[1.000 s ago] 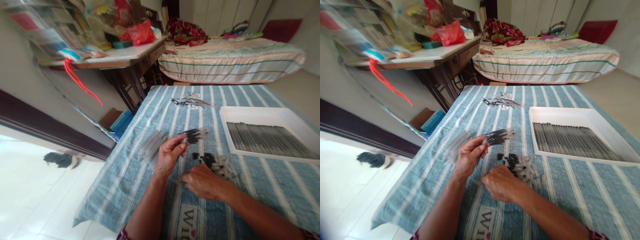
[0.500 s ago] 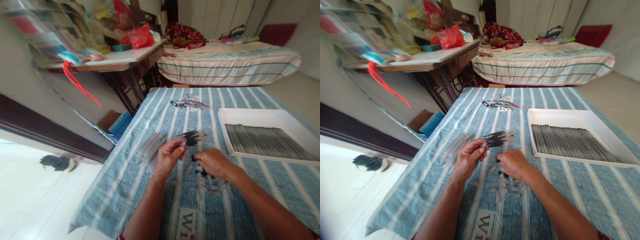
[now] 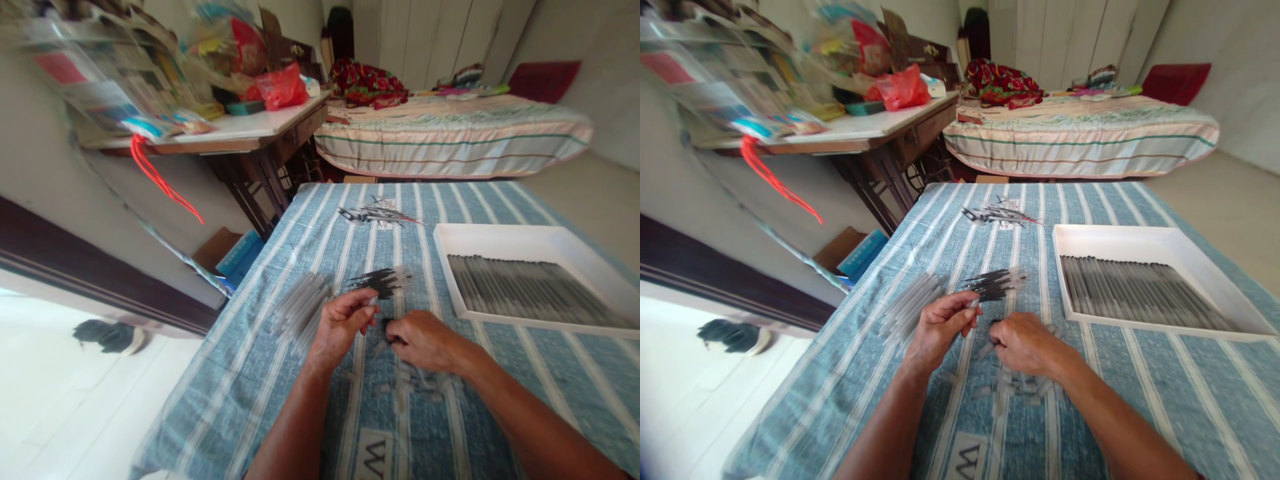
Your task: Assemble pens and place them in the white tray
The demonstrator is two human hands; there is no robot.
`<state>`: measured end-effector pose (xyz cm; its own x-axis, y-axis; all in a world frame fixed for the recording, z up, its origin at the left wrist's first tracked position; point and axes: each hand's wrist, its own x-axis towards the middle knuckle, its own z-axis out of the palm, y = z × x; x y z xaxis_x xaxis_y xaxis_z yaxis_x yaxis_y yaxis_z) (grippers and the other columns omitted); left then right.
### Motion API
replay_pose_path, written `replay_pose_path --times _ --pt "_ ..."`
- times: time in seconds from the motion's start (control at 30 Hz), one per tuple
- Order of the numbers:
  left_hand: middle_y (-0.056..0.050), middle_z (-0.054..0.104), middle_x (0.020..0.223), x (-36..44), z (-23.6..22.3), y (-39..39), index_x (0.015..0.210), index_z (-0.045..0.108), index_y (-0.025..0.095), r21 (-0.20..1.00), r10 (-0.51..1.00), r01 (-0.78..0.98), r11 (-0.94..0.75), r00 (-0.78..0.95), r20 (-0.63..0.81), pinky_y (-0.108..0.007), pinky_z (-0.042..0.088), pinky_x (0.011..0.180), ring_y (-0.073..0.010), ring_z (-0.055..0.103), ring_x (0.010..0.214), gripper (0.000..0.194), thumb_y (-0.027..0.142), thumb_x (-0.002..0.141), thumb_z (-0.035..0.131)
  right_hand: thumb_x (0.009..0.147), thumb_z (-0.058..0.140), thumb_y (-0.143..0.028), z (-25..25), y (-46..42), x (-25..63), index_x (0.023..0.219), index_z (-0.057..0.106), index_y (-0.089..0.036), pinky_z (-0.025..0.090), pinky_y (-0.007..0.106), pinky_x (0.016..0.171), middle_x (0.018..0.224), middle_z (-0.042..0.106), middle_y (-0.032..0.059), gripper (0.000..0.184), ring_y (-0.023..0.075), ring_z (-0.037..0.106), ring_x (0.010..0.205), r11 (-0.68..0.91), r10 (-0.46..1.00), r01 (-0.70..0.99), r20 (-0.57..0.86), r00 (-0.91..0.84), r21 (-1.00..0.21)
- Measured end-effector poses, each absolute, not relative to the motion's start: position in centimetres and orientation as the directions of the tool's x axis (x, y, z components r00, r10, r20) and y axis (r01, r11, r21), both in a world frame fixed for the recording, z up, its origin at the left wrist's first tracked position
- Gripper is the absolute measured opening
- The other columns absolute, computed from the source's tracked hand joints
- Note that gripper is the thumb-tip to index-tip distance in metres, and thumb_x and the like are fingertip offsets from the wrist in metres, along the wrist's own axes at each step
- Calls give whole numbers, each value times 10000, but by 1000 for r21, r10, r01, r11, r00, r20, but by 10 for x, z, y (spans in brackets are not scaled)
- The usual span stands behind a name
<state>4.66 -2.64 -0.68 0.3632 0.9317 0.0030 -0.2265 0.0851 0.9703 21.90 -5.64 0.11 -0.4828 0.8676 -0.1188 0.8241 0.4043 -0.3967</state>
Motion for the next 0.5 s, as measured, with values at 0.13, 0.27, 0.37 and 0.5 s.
replay_pose_path --times 0.13,0.27,0.37,0.5 --pt "-31 670 732 47 -6 -28 973 690 174 975 923 -195 108 384 -26 -185 391 460 -93 550 559 254 201 720 674 707 506 -146 6 -49 232 669 575 -163 319 199 492 506 540 -43 81 88 472 477 250 939 646 19 -343 -722" --pt "-26 669 714 48 -5 -29 972 691 177 979 913 -163 119 406 -44 -189 391 462 -98 547 557 251 213 724 674 720 537 -208 8 -49 238 745 537 -162 382 197 470 550 585 -35 52 86 497 454 72 972 251 12 -234 -965" --pt "-19 661 696 50 -4 -30 969 687 175 983 903 -147 111 427 -39 -188 392 465 -96 540 554 240 214 733 669 737 582 -256 3 -51 235 798 566 -151 405 199 440 563 626 -17 123 86 518 419 -10 980 9 -11 -198 -1000" --pt "-16 648 700 52 -3 -32 955 681 159 977 889 -167 133 456 -43 -185 393 466 -93 541 555 229 217 734 679 738 654 -317 -9 -50 226 830 632 -145 342 172 357 475 593 -35 196 67 460 350 -26 994 -230 -1 -105 -973"
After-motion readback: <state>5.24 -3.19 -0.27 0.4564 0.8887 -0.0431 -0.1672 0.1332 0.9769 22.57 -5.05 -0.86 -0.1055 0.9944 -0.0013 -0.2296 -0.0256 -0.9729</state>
